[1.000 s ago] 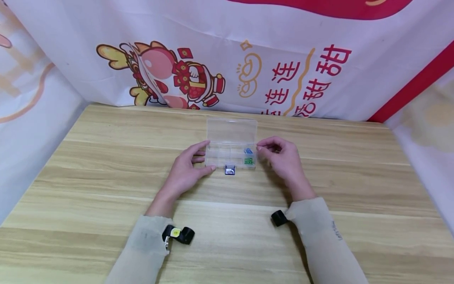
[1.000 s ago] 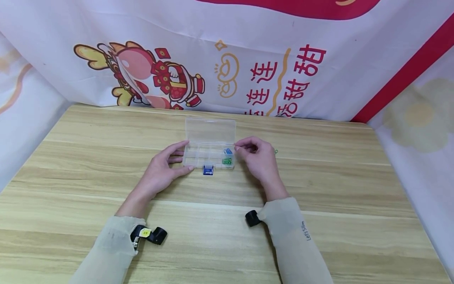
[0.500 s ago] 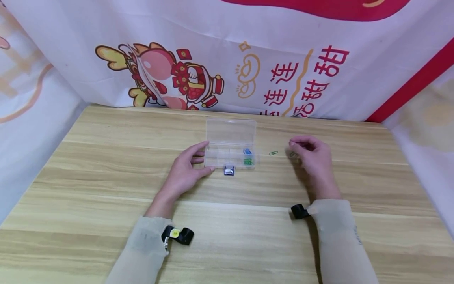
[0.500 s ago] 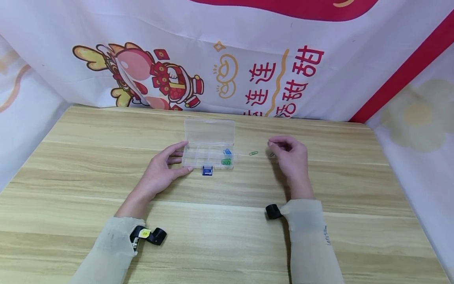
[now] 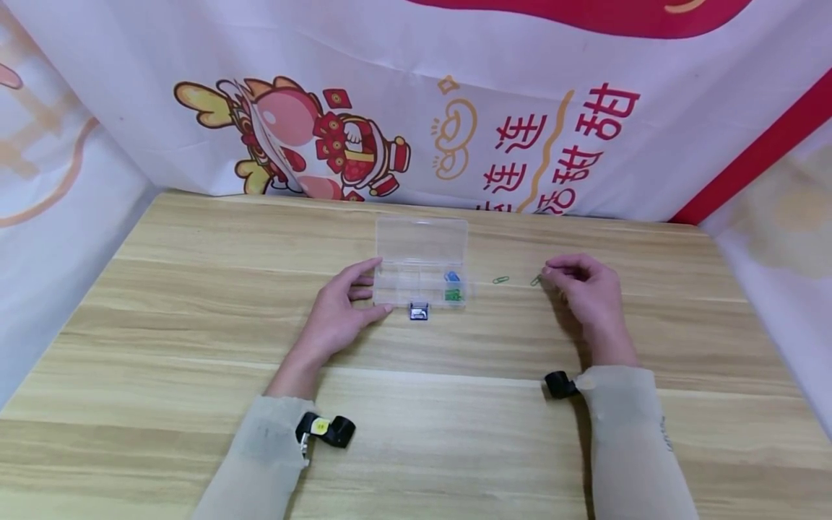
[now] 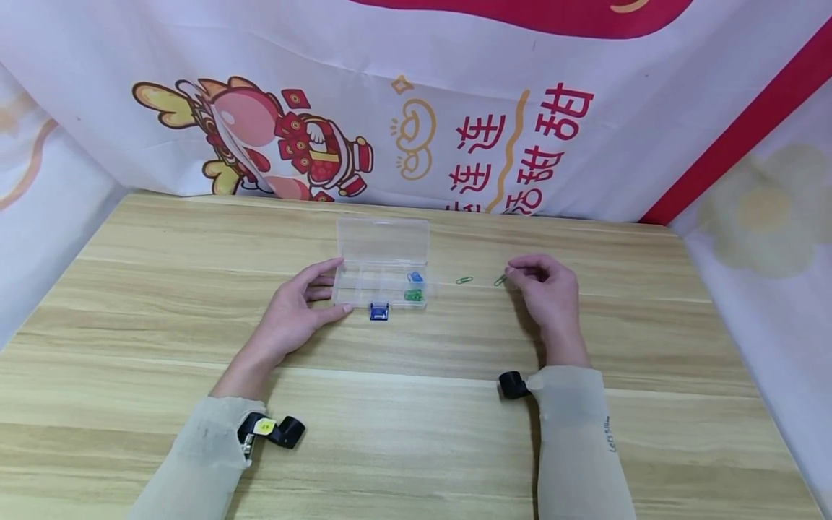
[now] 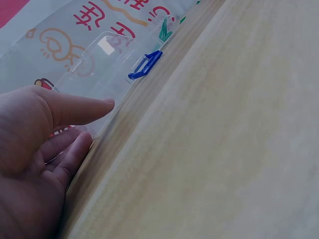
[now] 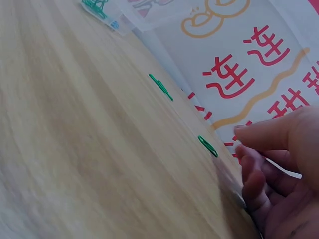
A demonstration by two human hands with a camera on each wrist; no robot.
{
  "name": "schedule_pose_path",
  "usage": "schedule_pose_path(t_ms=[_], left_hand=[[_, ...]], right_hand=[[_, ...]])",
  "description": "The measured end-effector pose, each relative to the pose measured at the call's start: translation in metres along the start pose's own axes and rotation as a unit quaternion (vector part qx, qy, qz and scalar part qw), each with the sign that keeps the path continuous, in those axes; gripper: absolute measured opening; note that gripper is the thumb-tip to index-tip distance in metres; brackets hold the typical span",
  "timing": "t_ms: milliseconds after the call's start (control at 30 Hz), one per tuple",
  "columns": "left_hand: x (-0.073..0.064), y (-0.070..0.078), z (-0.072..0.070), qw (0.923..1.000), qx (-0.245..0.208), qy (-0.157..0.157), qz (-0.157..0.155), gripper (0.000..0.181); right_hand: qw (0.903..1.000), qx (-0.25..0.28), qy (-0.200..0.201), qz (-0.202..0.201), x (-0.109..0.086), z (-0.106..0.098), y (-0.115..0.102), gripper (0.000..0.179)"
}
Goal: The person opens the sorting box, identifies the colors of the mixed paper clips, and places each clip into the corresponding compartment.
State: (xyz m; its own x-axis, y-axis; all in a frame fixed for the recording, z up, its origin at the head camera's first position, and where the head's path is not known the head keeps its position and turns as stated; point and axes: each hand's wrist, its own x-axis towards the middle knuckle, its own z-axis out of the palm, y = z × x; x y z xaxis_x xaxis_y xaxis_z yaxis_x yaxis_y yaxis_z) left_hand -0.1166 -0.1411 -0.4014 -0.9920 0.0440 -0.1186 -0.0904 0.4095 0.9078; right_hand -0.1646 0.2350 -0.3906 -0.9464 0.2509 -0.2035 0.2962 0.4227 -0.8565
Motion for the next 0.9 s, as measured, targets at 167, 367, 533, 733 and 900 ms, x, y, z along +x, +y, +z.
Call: schedule_pose_path(t_ms=[167, 367, 533, 733, 900], left_hand=[[0.0001, -0.0007, 0.0000, 1.0000, -0.003, 0.003, 0.004, 0.077], [-0.0002, -0.0016, -0.0002, 0.9999, -0.007, 0.002, 0.010, 0.076], [-0.0004, -0.0014, -0.0002, 0.9999, -0.008, 0.003, 0.009, 0.076], [-0.0007, -0.0010, -0.0003, 0.9999, -0.009, 0.002, 0.008, 0.076], [-0.0005, -0.0017, -0.0002, 0.9999, -0.008, 0.001, 0.006, 0.076]], right_hand=[[0.9946, -0.080, -0.047, -0.046, -0.0001, -0.0026, 0.0011, 0.036], [0.9837, -0.141, -0.062, -0.093, -0.0012, -0.0024, 0.0003, 0.032], [0.9765, -0.176, -0.056, -0.112, -0.0028, -0.0009, -0.0009, 0.027], [0.9741, -0.189, -0.048, -0.115, -0.0022, 0.0007, -0.0005, 0.020], [0.9737, -0.194, -0.048, -0.110, -0.0017, 0.0017, -0.0004, 0.018]])
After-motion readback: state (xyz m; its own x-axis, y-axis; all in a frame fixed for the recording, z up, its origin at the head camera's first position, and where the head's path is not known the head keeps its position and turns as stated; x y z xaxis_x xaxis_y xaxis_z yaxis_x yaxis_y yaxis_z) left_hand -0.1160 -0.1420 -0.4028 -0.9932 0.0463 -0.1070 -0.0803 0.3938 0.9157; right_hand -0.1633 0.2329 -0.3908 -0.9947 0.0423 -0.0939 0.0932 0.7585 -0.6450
